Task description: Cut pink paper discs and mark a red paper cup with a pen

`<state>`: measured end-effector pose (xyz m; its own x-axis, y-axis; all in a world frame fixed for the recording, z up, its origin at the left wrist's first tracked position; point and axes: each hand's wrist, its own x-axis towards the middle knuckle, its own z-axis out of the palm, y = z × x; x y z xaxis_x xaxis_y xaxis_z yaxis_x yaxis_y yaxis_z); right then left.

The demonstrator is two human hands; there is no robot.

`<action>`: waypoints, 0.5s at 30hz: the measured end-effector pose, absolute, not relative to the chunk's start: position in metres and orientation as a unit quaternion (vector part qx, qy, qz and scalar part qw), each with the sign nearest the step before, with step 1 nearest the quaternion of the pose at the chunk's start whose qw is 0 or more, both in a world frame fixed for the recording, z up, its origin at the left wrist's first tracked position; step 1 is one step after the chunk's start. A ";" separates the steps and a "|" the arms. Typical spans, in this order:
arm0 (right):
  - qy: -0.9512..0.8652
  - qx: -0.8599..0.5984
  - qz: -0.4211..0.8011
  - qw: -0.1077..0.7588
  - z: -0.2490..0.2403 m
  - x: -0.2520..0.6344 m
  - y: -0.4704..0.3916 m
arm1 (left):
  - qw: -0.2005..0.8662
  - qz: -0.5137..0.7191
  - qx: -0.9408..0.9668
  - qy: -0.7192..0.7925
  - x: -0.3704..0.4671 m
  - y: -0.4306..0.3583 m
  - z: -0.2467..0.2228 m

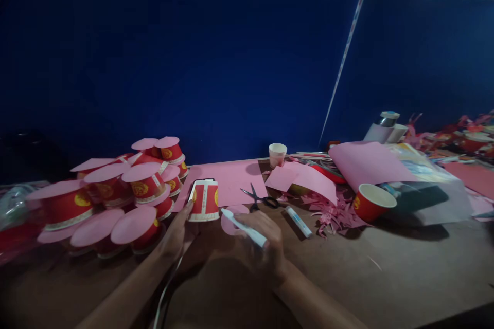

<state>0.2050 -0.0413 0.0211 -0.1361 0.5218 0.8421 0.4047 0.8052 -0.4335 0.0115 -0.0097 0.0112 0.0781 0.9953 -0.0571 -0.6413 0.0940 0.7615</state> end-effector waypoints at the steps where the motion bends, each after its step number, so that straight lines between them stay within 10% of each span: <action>1: -0.748 -0.305 0.055 0.587 0.023 0.204 -0.043 | 0.676 0.605 0.286 0.309 0.012 -0.010 0.011; 15: -0.757 -0.315 0.139 0.555 0.024 0.197 -0.050 | 0.657 0.616 0.280 0.332 0.015 -0.013 0.003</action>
<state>0.1972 -0.0500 0.0241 -0.1845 0.6319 0.7528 0.3227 0.7624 -0.5609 0.0149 -0.0130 0.0030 0.0205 0.9957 -0.0907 -0.6236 0.0837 0.7773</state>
